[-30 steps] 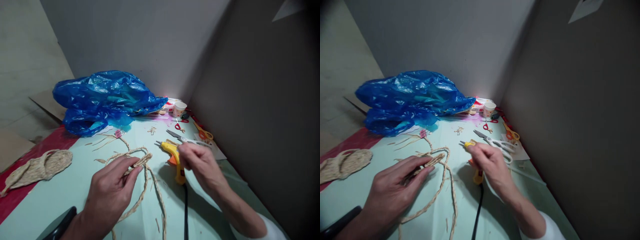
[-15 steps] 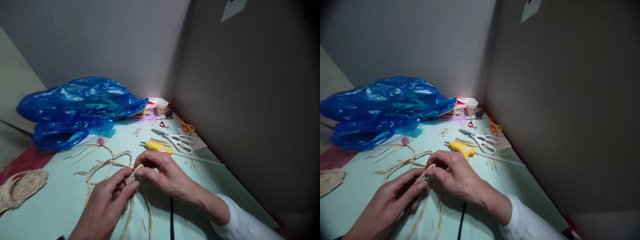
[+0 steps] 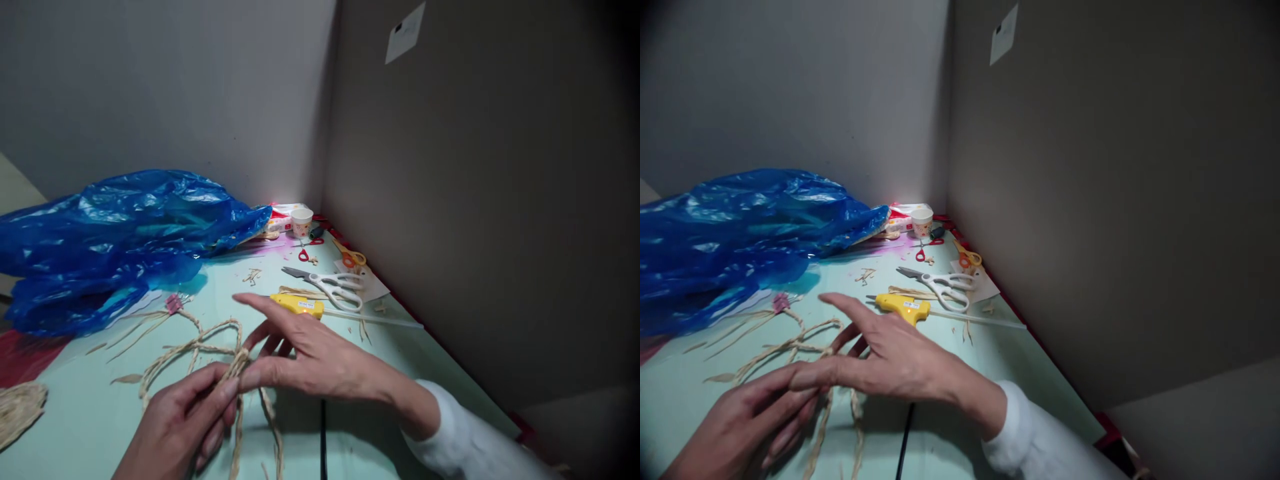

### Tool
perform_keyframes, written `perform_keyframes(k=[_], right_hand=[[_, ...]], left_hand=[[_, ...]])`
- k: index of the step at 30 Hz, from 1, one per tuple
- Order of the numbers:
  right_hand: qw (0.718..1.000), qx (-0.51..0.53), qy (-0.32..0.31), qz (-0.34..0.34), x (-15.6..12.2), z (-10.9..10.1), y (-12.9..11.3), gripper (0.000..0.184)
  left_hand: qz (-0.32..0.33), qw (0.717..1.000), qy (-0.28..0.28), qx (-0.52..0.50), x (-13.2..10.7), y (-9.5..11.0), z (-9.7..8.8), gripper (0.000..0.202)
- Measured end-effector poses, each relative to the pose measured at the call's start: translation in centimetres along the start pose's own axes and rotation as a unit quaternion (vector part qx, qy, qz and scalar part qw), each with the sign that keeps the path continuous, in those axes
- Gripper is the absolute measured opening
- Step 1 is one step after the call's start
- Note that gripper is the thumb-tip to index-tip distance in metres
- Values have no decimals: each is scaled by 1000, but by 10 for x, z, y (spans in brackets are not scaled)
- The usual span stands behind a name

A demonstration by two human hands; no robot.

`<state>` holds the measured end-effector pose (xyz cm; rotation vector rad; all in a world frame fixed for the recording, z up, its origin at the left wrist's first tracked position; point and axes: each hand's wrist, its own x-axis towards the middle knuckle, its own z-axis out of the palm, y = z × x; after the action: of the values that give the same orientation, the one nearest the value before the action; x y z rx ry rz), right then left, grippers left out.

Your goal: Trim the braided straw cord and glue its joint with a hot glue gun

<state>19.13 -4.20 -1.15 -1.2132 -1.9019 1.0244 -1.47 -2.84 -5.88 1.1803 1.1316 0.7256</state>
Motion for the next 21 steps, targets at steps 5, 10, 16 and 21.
perform_keyframes(k=[5, 10, 16, 21], right_hand=[[967, -105, 232, 30, -3, -35, 5, 46], [883, -212, 419, 9, -13, -72, 21, 18], [862, -376, 323, 107, -16, -90, 53, 23], [862, -449, 197, 126, -19, -83, 80, 25]], left_hand=[[-71, 994, -2, -89, 1, 15, 2, 43], [-70, 979, 37, -186, -8, 30, -2, 40], [-74, 972, 70, -211, -10, 34, -15, 31], [-47, 971, -3, -234, -10, 43, -17, 13]])
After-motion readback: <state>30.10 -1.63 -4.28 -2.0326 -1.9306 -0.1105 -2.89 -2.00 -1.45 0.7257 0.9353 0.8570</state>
